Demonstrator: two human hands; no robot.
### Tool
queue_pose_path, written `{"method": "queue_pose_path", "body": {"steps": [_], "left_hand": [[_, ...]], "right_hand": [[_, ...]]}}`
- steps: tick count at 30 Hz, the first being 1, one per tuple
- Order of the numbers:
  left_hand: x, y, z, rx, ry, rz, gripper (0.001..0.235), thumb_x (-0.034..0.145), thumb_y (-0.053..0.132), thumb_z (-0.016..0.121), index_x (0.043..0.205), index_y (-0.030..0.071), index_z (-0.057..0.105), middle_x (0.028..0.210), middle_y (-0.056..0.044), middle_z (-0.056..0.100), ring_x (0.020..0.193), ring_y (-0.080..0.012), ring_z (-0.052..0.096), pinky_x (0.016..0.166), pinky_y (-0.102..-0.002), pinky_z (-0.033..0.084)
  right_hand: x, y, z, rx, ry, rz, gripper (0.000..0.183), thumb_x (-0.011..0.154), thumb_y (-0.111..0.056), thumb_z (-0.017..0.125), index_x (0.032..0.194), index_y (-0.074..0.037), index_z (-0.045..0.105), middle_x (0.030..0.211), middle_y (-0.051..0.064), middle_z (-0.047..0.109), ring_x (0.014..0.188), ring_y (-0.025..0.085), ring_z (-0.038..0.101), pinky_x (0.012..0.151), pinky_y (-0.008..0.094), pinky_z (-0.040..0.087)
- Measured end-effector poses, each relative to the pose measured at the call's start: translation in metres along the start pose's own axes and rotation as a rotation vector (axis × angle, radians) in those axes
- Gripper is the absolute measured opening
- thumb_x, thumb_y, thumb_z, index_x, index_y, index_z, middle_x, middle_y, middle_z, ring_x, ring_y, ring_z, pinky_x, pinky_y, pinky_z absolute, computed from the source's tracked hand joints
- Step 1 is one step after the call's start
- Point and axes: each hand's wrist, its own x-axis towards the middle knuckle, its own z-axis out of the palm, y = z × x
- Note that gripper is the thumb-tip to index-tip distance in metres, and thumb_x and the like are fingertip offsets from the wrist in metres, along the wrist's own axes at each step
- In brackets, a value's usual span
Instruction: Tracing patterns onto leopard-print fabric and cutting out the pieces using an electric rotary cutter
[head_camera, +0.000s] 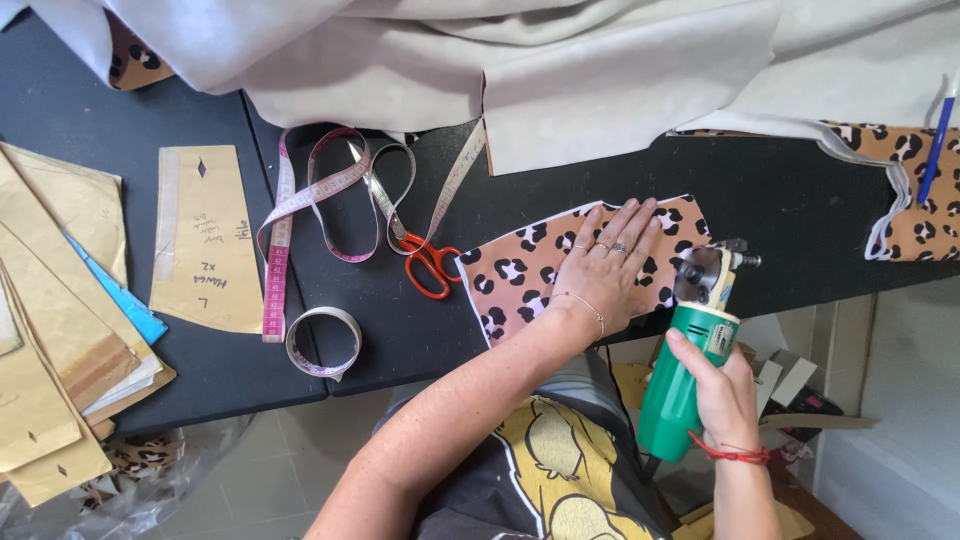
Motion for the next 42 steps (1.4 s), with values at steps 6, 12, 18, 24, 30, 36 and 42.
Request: {"method": "queue_pose_path", "body": {"steps": [6,12,18,24,30,36,42], "left_hand": [[-0.001,-0.001,-0.001,-0.008,-0.005,0.005,0.087,0.079,0.067,0.032,0.137,0.010,0.001,0.144,-0.006,-0.005,0.132,-0.0205,-0.006,0.106,-0.043,-0.004],[0.000,0.001,0.006,0.010,0.071,-0.011,0.092,0.075,0.072,0.034,0.138,0.011,0.005,0.144,-0.005,0.000,0.133,-0.0201,-0.001,0.107,-0.043,-0.001],[-0.003,-0.004,-0.020,-0.181,-0.164,0.005,0.090,0.082,0.058,0.045,0.138,0.008,-0.004,0.144,-0.008,-0.013,0.132,-0.0212,-0.014,0.106,-0.044,-0.012],[-0.004,-0.003,-0.023,-0.157,-0.164,-0.003,0.091,0.082,0.058,0.047,0.138,0.009,-0.005,0.144,-0.008,-0.013,0.132,-0.0206,-0.013,0.106,-0.044,-0.013],[-0.002,0.000,-0.009,-0.141,-0.073,0.001,0.096,0.078,0.062,0.050,0.137,0.009,-0.003,0.144,-0.007,-0.010,0.133,-0.0206,-0.011,0.107,-0.044,-0.009],[-0.010,-0.012,-0.020,-0.378,0.076,0.144,0.085,0.079,0.057,0.041,0.134,0.002,0.008,0.142,-0.013,0.001,0.131,-0.0255,-0.003,0.106,-0.042,-0.006],[0.032,-0.064,-0.044,-0.326,0.938,-0.287,0.032,0.077,-0.003,0.052,0.105,0.012,0.053,0.117,-0.011,0.051,0.105,-0.0291,0.052,0.083,-0.049,0.043]], "right_hand": [[0.001,-0.005,0.003,0.157,-0.014,0.011,0.029,0.075,-0.027,0.059,0.090,-0.004,0.049,0.069,0.017,0.055,0.053,0.032,0.058,0.052,0.040,0.049],[0.007,-0.006,0.002,0.207,0.007,0.013,0.025,0.075,-0.026,0.059,0.087,-0.005,0.052,0.067,0.016,0.055,0.053,0.030,0.058,0.052,0.040,0.049],[-0.019,-0.032,0.011,0.031,0.104,-0.073,0.047,0.070,-0.045,0.067,0.095,-0.007,0.055,0.084,0.013,0.055,0.092,0.028,0.051,0.085,0.039,0.036],[-0.015,-0.037,0.006,0.027,0.101,-0.055,0.049,0.068,-0.046,0.068,0.098,-0.008,0.055,0.088,0.012,0.057,0.094,0.027,0.053,0.085,0.036,0.036],[0.016,-0.028,-0.016,0.107,0.066,-0.161,0.041,0.071,-0.034,0.070,0.095,-0.004,0.054,0.079,0.014,0.058,0.081,0.022,0.057,0.076,0.033,0.043],[0.082,-0.002,-0.070,-0.235,0.122,-0.251,0.053,0.059,-0.029,0.070,0.104,-0.007,0.055,0.094,0.011,0.060,0.083,0.024,0.055,0.071,0.033,0.039],[0.099,-0.030,-0.109,-0.414,0.302,-0.395,0.058,0.064,-0.038,0.075,0.102,-0.002,0.050,0.099,0.021,0.058,0.085,0.036,0.055,0.071,0.048,0.043]]}}
